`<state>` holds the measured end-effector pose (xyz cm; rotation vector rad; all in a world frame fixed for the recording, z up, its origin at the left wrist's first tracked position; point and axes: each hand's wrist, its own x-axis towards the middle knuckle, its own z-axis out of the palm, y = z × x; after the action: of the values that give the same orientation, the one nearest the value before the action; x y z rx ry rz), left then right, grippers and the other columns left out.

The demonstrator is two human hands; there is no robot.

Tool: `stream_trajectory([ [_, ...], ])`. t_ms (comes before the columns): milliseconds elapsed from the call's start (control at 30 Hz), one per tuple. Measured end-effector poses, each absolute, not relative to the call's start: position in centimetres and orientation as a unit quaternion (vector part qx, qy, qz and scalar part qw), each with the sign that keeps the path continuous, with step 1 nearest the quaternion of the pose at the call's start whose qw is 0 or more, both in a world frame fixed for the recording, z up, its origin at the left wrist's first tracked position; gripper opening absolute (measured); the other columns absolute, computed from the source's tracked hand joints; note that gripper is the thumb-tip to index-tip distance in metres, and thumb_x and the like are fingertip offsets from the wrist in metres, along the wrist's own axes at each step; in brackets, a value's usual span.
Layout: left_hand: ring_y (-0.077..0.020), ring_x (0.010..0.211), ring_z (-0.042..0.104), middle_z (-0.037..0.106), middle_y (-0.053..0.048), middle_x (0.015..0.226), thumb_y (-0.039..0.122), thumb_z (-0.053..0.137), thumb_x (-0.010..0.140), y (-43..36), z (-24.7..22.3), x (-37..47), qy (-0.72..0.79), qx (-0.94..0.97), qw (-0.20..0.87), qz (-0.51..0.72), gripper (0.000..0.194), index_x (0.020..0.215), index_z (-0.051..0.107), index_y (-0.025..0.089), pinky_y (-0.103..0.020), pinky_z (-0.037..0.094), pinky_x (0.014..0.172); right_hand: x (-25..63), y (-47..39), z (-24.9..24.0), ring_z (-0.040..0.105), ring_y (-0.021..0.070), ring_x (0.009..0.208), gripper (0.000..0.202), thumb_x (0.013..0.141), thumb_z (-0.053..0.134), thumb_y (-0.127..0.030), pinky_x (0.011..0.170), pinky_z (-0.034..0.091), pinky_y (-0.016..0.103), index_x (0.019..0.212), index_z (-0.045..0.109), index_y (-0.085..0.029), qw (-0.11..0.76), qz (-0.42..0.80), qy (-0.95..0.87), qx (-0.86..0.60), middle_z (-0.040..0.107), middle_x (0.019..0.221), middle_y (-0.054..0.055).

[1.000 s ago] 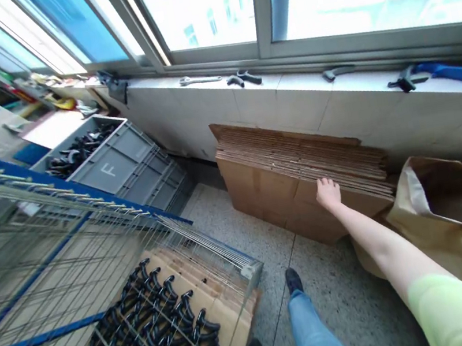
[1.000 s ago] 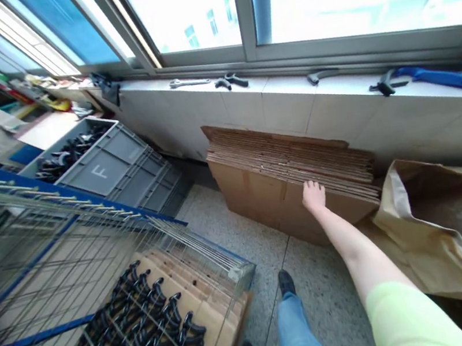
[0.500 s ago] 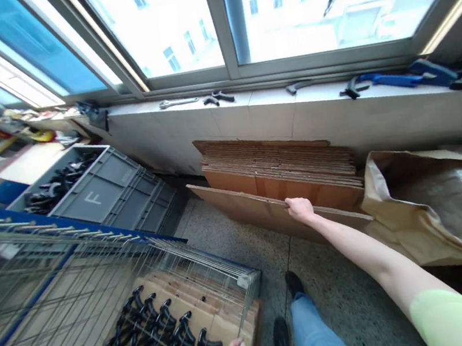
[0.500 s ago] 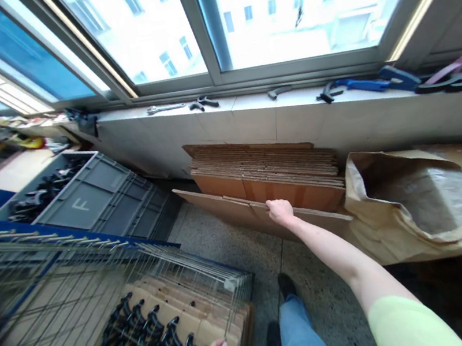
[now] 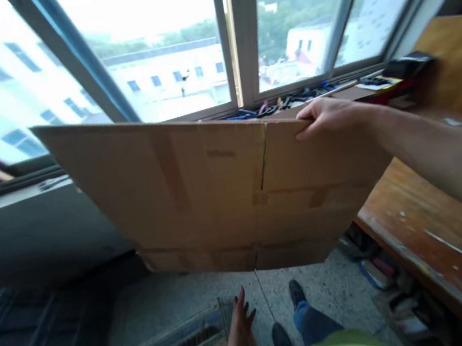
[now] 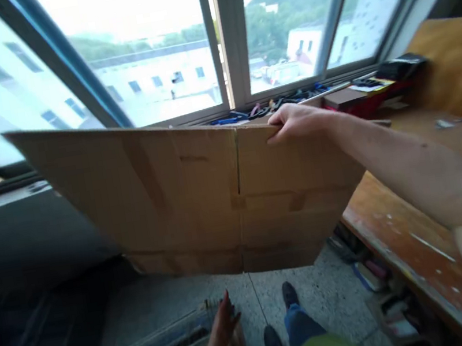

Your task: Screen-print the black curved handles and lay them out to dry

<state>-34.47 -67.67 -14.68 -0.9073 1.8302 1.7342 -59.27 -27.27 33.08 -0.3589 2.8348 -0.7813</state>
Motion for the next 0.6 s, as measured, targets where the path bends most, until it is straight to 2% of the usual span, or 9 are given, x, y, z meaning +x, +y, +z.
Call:
stream_trajectory([
  [33,-0.0251,0.127,0.053,0.033,-0.017,0.155,0.067,0.034,0.089,-66.2,-14.5,-34.8,0.624,-0.338,0.231,0.665,0.073,0.15,0.03,0.027,-0.032,0.054,0.085,-56.8,-24.3,35.8,0.065,0.016,0.094,0.075,0.092,0.021,-0.046,0.075,0.043,0.025,0.097,0.059,0.019,0.089,-0.286,0.949,-0.096,0.065,0.105,0.014],
  [67,-0.0237,0.128,0.052,0.034,-0.013,0.156,0.063,0.036,0.091,-64.5,-14.3,-35.3,0.575,-0.341,0.236,0.705,0.067,0.15,0.03,0.031,-0.033,0.054,0.088,-54.3,-21.6,38.2,0.065,0.0159,0.094,0.071,0.093,0.024,-0.044,0.074,0.044,0.025,0.1,0.059,0.017,0.082,-0.307,0.945,-0.073,0.065,0.108,0.016],
  [133,-0.0218,0.126,0.055,0.048,-0.009,0.147,0.049,0.043,0.094,-60.6,-13.8,-36.0,0.471,-0.324,0.259,0.779,0.051,0.142,0.043,0.034,-0.037,0.051,0.094,-49.8,-16.9,41.8,0.067,0.0178,0.095,0.054,0.09,0.048,-0.041,0.076,0.048,0.027,0.104,0.063,0.009,0.041,-0.333,0.941,-0.039,0.066,0.112,0.016],
  [200,-0.0208,0.117,0.062,0.066,-0.008,0.126,0.035,0.047,0.095,-56.2,-13.3,-36.3,0.385,-0.313,0.295,0.817,0.034,0.124,0.062,0.029,-0.039,0.049,0.098,-46.6,-12.6,43.7,0.067,0.0207,0.097,0.043,0.079,0.072,-0.037,0.082,0.052,0.031,0.102,0.067,-0.001,-0.041,-0.318,0.947,-0.004,0.068,0.115,0.014],
  [267,-0.0209,0.104,0.069,0.075,-0.008,0.103,0.027,0.052,0.092,-51.7,-12.9,-35.9,0.357,-0.324,0.322,0.815,0.023,0.102,0.072,0.022,-0.037,0.051,0.095,-44.4,-8.1,43.9,0.065,0.023,0.103,0.039,0.075,0.079,-0.032,0.091,0.052,0.036,0.102,0.069,-0.006,-0.151,-0.26,0.953,0.042,0.069,0.115,0.012],
  [333,-0.021,0.089,0.072,0.076,-0.007,0.088,0.021,0.06,0.087,-47.6,-12.6,-35.4,0.384,-0.324,0.327,0.801,0.014,0.087,0.073,0.018,-0.034,0.056,0.086,-42.5,-3.6,42.7,0.062,0.0238,0.11,0.039,0.076,0.079,-0.028,0.098,0.048,0.04,0.108,0.068,-0.01,-0.256,-0.191,0.943,0.092,0.068,0.118,0.011],
  [400,-0.0208,0.08,0.073,0.076,-0.005,0.08,0.019,0.066,0.083,-43.9,-12.1,-35.0,0.434,-0.301,0.318,0.787,0.007,0.086,0.072,0.018,-0.031,0.058,0.076,-40.2,0.4,40.4,0.06,0.0234,0.111,0.038,0.078,0.075,-0.026,0.101,0.046,0.042,0.113,0.067,-0.014,-0.311,-0.146,0.93,0.127,0.067,0.118,0.009],
  [467,-0.0197,0.078,0.073,0.076,-0.003,0.081,0.015,0.07,0.079,-40.6,-11.3,-35.3,0.482,-0.266,0.306,0.776,0.015,0.093,0.071,0.02,-0.029,0.059,0.071,-36.9,3.7,37.2,0.062,0.022,0.107,0.031,0.081,0.071,-0.024,0.099,0.046,0.04,0.111,0.068,-0.017,-0.311,-0.134,0.93,0.144,0.069,0.115,0.006],
  [600,-0.018,0.079,0.073,0.076,-0.002,0.09,0.006,0.071,0.074,-34.1,-8.9,-37.3,0.541,-0.208,0.309,0.754,0.04,0.11,0.067,0.023,-0.023,0.058,0.064,-28.2,7.5,29.2,0.065,0.0196,0.099,0.023,0.082,0.065,-0.02,0.094,0.047,0.035,0.104,0.071,-0.019,-0.254,-0.16,0.938,0.176,0.072,0.108,0.004],
])
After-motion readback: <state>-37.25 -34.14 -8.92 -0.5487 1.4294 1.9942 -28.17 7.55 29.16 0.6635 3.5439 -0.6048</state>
